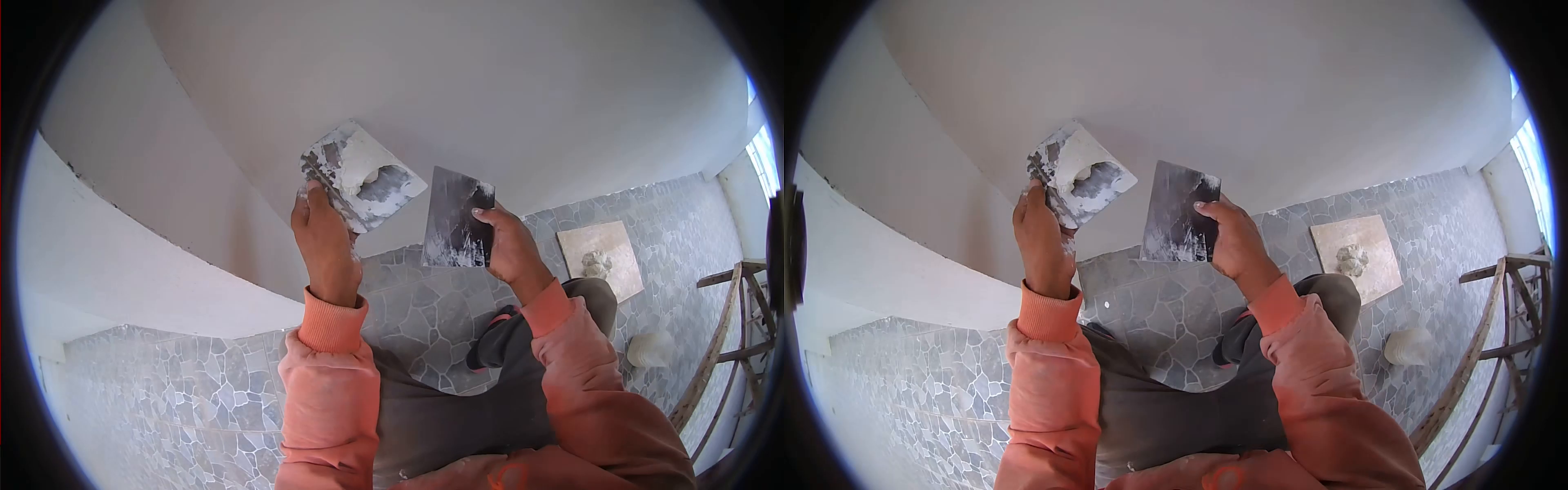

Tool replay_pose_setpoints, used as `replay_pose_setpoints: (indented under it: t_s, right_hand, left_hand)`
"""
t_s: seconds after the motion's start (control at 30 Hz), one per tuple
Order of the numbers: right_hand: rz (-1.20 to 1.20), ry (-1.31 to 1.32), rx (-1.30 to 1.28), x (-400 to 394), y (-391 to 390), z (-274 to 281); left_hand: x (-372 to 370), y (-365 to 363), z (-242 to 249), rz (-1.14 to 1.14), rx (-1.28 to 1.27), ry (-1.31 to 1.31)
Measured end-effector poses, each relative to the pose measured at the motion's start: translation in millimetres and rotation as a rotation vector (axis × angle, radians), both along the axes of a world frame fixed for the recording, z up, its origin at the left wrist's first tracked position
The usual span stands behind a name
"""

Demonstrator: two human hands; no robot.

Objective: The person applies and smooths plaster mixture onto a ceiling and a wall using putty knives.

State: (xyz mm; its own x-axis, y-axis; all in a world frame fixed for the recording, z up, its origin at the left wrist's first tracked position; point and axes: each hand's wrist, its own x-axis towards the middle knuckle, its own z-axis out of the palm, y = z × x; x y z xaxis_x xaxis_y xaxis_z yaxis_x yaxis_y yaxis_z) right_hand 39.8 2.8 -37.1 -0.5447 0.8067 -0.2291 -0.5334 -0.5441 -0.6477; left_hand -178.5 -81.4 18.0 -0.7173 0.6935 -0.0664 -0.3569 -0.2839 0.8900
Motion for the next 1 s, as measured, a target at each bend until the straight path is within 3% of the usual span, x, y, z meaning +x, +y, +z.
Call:
replay_pose_setpoints:
  t_s: [0.1,0.2,0.47,0.7,0.8,0.9,1.0]
  right_hand:
    - [-0.254,0.094,0.001,16,-13,20]
    - [-0.258,0.223,0.045,22,-31,32]
    - [-0.152,0.182,0.031,11,-76,25]
    - [-0.038,-0.05,0.034,20,-92,19]
    - [-0.032,-0.328,0.156,24,-94,31]
    - [-0.059,-0.488,0.445,28,-92,28]
    - [-0.105,-0.603,0.48,29,-94,39]
  left_hand:
    - [-1,3,0,-0.012,0.04,0.005]
    - [13,6,-4,-0.016,0.098,-0.071]
    - [40,14,-23,-0.126,0.128,-0.171]
    - [40,7,-22,-0.327,0.239,-0.254]
    - [37,7,-25,-0.394,0.213,-0.268]
    - [41,10,-22,-0.405,0.137,-0.295]
    - [45,12,-24,-0.427,0.129,-0.329]
